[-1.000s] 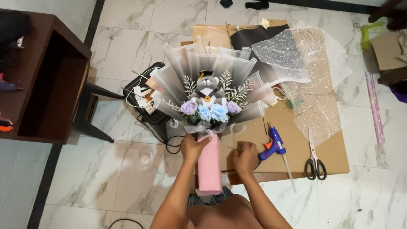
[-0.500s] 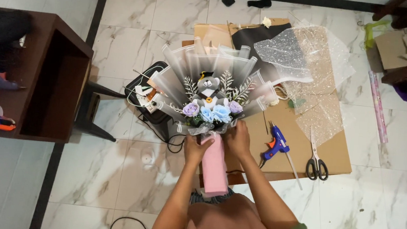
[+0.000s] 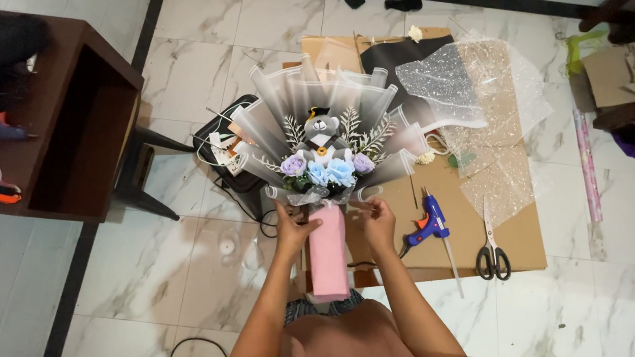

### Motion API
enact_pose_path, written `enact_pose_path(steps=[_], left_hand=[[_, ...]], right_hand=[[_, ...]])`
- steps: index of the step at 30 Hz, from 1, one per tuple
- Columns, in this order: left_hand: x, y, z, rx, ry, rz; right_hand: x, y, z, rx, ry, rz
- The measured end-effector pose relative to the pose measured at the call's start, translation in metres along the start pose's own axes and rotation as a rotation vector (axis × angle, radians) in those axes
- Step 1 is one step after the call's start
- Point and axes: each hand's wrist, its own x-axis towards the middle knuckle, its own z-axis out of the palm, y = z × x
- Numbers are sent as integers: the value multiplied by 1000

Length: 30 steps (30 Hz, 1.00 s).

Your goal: Wrapping a floral bouquet with decorative paper and securing it using a hot glue gun.

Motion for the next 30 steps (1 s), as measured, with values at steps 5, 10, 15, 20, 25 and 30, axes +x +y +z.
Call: enact_pose_path(steps=[5, 10, 15, 20, 25, 30], left_hand=[[6, -33, 0, 63, -29, 125], [2, -27, 2, -18, -67, 92], [1, -18, 2, 66, -59, 67], [4, -17, -3, 125, -85, 87], [3, -20, -6, 121, -134, 109], [2, -21, -9, 40, -152, 36]], right_hand=[[30, 36, -6, 255, -11, -118], [40, 29, 6, 306, -82, -135], [69, 77, -12, 105, 262, -142], [48, 71, 0, 282, 204, 14], [32, 52, 19, 324, 91, -44], [29, 34, 33, 460, 156, -58]])
